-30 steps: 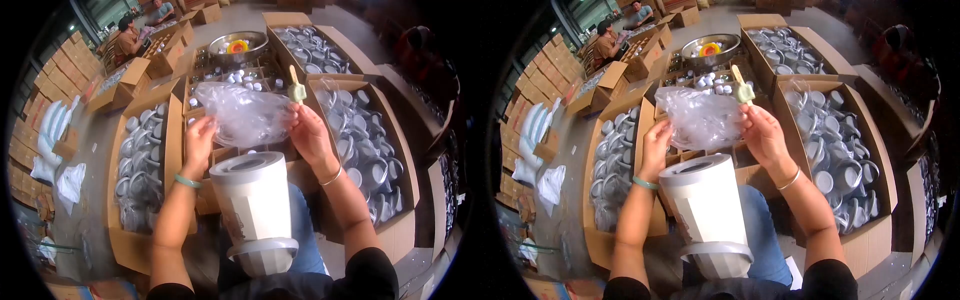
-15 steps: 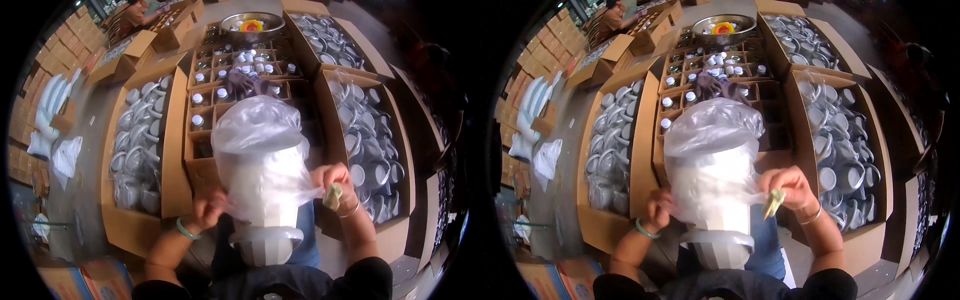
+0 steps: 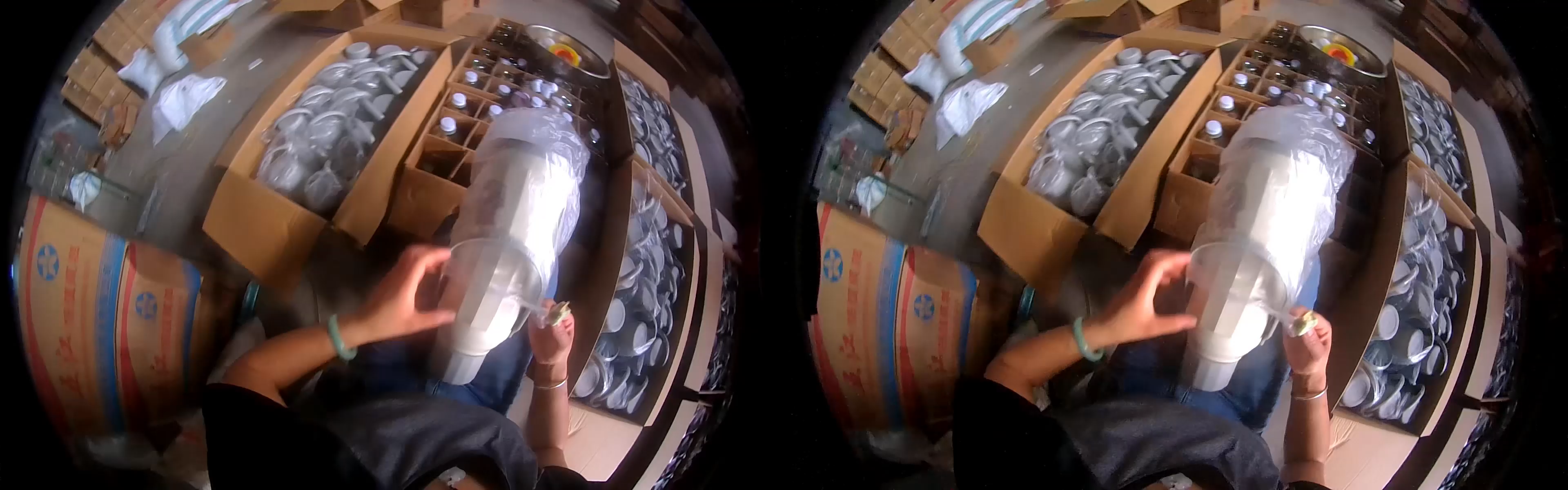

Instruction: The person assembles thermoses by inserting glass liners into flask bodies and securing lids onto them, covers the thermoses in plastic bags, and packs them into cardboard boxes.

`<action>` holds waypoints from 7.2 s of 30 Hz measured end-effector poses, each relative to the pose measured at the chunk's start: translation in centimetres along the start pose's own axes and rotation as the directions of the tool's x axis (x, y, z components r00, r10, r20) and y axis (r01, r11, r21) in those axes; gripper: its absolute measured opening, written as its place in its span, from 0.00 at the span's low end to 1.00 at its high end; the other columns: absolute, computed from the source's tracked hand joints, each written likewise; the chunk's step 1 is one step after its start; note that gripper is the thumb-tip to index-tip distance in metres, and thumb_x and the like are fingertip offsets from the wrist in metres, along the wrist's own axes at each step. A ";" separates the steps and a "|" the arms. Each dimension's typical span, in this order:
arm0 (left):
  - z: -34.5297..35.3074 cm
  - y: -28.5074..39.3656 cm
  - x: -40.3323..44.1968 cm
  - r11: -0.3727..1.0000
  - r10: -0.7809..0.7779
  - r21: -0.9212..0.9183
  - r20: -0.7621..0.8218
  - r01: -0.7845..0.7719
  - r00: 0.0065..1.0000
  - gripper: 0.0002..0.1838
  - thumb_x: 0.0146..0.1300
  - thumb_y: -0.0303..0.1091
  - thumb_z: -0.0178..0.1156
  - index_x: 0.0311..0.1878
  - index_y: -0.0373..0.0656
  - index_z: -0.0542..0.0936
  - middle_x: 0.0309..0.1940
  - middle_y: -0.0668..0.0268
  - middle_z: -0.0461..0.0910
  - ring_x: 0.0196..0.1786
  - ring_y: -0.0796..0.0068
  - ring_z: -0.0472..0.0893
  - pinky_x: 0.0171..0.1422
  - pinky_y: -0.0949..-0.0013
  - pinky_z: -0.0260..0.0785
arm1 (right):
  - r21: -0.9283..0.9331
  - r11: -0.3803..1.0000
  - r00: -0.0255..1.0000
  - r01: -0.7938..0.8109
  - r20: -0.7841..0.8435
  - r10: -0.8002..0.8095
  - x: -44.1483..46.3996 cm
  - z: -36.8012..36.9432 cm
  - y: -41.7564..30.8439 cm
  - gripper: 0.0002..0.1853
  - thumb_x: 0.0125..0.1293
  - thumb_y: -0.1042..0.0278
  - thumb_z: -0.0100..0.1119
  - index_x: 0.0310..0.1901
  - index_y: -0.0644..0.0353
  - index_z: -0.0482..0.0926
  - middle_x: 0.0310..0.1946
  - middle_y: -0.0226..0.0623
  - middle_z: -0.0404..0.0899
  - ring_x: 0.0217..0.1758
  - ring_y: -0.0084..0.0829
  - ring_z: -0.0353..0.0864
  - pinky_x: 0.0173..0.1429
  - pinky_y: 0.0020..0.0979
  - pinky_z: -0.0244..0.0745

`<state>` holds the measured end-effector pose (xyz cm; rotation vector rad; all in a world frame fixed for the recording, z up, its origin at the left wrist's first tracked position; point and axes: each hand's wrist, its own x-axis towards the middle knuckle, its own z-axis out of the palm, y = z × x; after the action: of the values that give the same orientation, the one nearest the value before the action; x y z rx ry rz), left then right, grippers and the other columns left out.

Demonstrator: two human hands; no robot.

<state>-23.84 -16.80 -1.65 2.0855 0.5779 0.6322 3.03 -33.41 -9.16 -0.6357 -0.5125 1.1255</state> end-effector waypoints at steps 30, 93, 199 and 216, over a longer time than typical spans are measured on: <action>0.6 1.5 -6.7 0.729 0.540 0.339 0.250 -0.595 0.804 0.23 0.58 0.36 0.70 0.57 0.51 0.78 0.22 0.73 0.77 0.23 0.77 0.79 0.29 0.71 0.75 | -0.231 0.971 0.997 0.058 0.057 -0.046 4.8 1.9 -3.2 0.10 0.68 0.64 0.62 0.40 0.63 0.84 0.39 0.31 0.83 0.40 0.22 0.78 0.48 0.26 0.70; -17.0 17.2 20.5 0.943 0.317 0.059 0.151 -0.328 0.936 0.20 0.60 0.45 0.70 0.42 0.35 0.84 0.33 0.62 0.85 0.37 0.78 0.83 0.41 0.73 0.74 | -0.668 0.215 0.566 0.712 0.365 -0.740 24.6 25.4 -14.0 0.15 0.76 0.62 0.53 0.52 0.64 0.81 0.39 0.29 0.80 0.41 0.19 0.73 0.46 0.21 0.68; -21.1 -36.3 1.8 0.763 -0.492 0.149 -0.496 0.629 0.715 0.16 0.62 0.32 0.56 0.49 0.31 0.73 0.41 0.38 0.78 0.46 0.41 0.79 0.52 0.47 0.70 | -0.247 0.761 0.324 0.601 0.945 0.050 45.6 56.7 27.3 0.09 0.75 0.64 0.52 0.38 0.57 0.79 0.25 0.20 0.70 0.28 0.14 0.65 0.33 0.19 0.60; -19.8 -38.7 1.5 0.782 -0.534 0.015 -0.498 0.623 0.683 0.26 0.65 0.37 0.59 0.61 0.30 0.68 0.47 0.39 0.79 0.50 0.43 0.81 0.53 0.50 0.72 | -0.347 0.467 0.336 0.813 0.936 0.110 43.8 51.5 39.7 0.11 0.75 0.58 0.48 0.48 0.55 0.73 0.36 0.53 0.80 0.46 0.57 0.78 0.51 0.51 0.73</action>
<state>-41.58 16.27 -23.66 1.7382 1.5693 0.7168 -42.01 29.67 2.77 -0.5444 -2.1825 0.5113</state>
